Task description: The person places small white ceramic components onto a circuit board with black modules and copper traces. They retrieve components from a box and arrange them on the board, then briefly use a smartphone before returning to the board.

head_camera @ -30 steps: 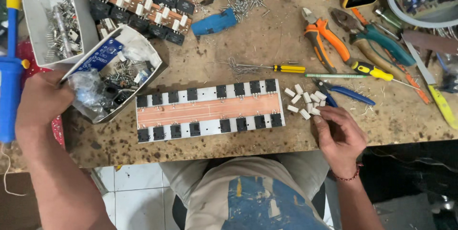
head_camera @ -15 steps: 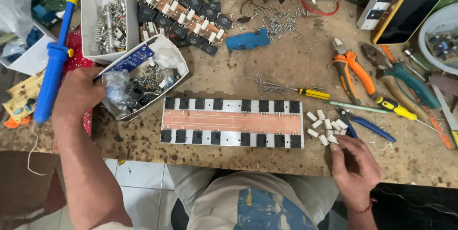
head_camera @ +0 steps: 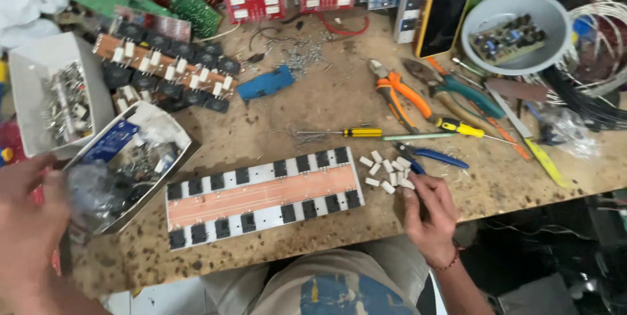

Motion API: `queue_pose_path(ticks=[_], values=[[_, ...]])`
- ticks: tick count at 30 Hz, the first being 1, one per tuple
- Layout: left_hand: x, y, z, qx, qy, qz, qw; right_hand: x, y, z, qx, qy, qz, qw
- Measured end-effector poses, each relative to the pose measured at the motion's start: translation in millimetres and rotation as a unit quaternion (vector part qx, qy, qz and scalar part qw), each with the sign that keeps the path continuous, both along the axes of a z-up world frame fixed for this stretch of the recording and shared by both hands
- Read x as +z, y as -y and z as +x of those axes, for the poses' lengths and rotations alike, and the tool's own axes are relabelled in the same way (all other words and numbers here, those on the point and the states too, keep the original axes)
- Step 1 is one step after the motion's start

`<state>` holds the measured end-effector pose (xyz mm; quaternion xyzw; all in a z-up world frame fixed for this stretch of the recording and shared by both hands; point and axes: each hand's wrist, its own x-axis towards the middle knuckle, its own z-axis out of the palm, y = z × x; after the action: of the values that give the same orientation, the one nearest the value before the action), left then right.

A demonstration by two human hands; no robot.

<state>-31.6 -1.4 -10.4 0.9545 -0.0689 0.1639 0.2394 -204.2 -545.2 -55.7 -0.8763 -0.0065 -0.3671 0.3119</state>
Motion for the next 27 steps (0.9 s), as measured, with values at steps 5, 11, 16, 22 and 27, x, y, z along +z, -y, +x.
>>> queue_pose_path(ticks=[5,11,16,22,27], values=[[44.7,82.3,-28.2,-0.037,0.114,0.044,0.992,10.3,1.1,4.0,0.034,0.009,0.038,0.999],[73.4,163.4,-66.6,-0.167,0.123,-0.007,0.978,30.1,36.6,26.1,0.162,0.040,0.367,0.915],[68.7,166.4,-96.5,-0.045,0.056,0.015,0.997,86.3,77.4,91.3,0.124,-0.008,0.762,0.635],[-37.8,-6.3,-71.0,-0.009,-0.278,0.122,0.953,62.7,150.9,222.9,-0.119,-0.044,0.082,0.989],[-123.8,28.8,-112.3,0.212,-0.087,-0.325,0.918,58.3,167.5,282.2,-0.157,-0.153,-0.095,0.971]])
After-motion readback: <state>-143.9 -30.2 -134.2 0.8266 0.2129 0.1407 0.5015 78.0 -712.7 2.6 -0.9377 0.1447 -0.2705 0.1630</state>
